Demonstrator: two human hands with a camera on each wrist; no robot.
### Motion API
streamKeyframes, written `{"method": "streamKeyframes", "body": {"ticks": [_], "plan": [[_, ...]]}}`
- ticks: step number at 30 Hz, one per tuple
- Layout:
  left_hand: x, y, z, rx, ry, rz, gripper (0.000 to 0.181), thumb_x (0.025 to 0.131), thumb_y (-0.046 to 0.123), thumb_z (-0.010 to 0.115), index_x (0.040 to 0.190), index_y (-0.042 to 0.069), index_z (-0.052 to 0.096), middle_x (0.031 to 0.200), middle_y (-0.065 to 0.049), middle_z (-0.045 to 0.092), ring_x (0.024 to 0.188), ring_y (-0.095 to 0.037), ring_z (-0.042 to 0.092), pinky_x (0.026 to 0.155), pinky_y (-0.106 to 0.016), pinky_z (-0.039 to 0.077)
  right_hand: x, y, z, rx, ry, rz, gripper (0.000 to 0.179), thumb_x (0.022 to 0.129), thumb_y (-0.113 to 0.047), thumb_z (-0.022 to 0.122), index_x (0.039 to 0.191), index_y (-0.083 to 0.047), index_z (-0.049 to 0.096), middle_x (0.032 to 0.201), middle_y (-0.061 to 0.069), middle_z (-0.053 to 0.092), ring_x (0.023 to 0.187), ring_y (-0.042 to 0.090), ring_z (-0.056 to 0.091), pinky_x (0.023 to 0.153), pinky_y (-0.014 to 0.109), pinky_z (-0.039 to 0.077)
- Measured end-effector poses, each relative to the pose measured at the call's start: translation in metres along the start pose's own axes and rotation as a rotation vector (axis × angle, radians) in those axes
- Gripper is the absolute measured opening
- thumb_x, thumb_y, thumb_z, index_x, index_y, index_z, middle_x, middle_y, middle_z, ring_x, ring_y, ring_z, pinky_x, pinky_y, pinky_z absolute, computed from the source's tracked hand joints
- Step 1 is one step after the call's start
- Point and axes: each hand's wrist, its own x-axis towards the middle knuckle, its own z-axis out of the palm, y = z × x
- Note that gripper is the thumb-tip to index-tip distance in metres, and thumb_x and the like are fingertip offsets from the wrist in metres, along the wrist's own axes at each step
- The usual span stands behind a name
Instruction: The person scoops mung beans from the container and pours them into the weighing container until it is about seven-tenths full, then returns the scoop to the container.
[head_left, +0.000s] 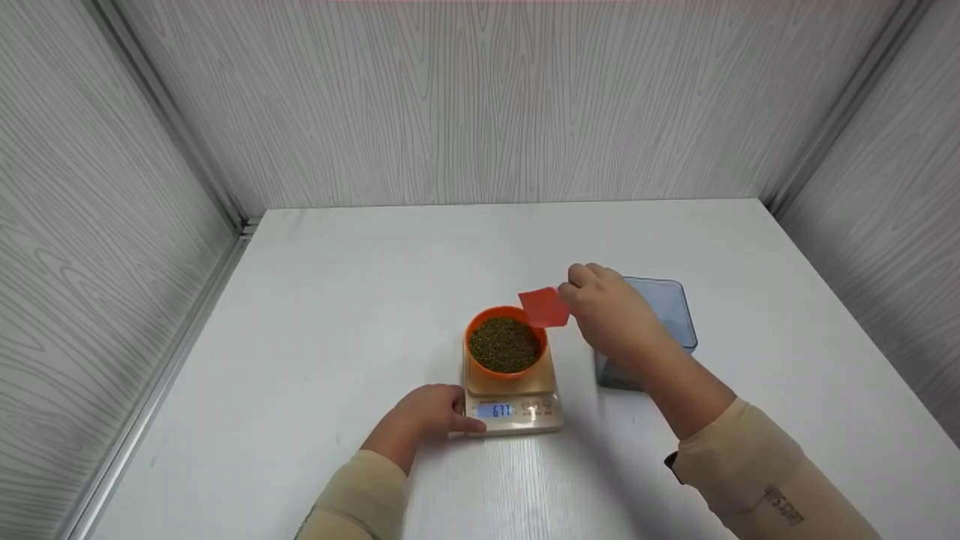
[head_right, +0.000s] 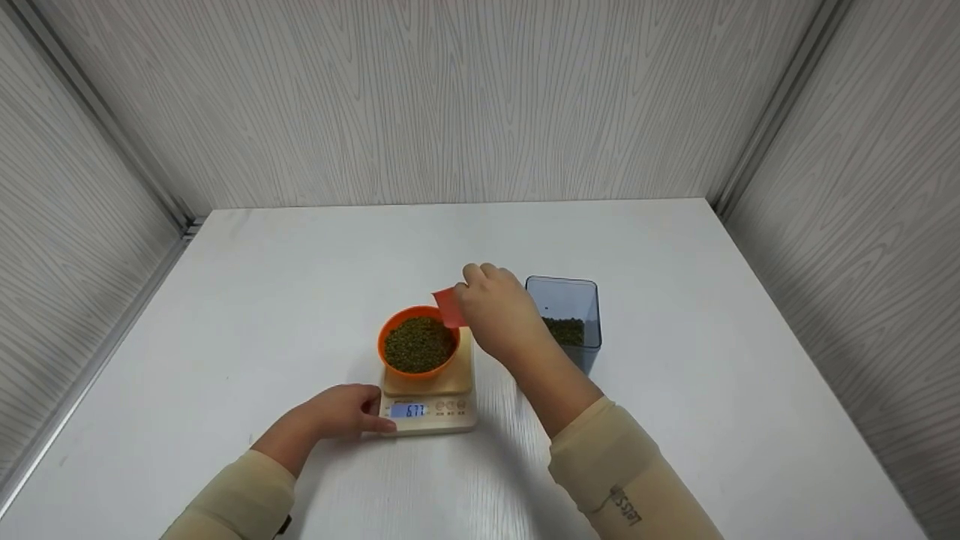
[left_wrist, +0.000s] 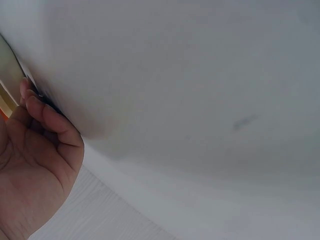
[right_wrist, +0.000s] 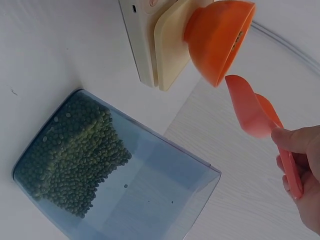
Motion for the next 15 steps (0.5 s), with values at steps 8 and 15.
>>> {"method": "streamKeyframes", "body": {"ticks": [8,15], "plan": [[0.002,-0.002,0.0,0.005,-0.007,-0.007,0.041,0.071,0.051,0.072,0.075,0.015,0.051,0.069,0.002,0.047,0.071,-0.017,0.044,0.064,-0.033,0.035,-0.006,0.012,-0.006,0.149,0.015,0.066,0.009,0.077,0.001,0.068,0.084,-0.003,0.064,0.08,0.008,0.053,0.074,0.021,0.05,0.069,0.031,0.046],[0.001,-0.002,0.001,0.009,0.003,0.007,0.042,0.071,0.051,0.071,0.075,0.014,0.051,0.069,0.001,0.047,0.07,-0.017,0.044,0.064,-0.034,0.035,-0.02,0.038,-0.02,0.463,-0.082,0.275,0.016,0.082,-0.007,0.067,0.097,-0.006,0.065,0.091,0.006,0.055,0.082,0.021,0.052,0.072,0.036,0.05]]}}
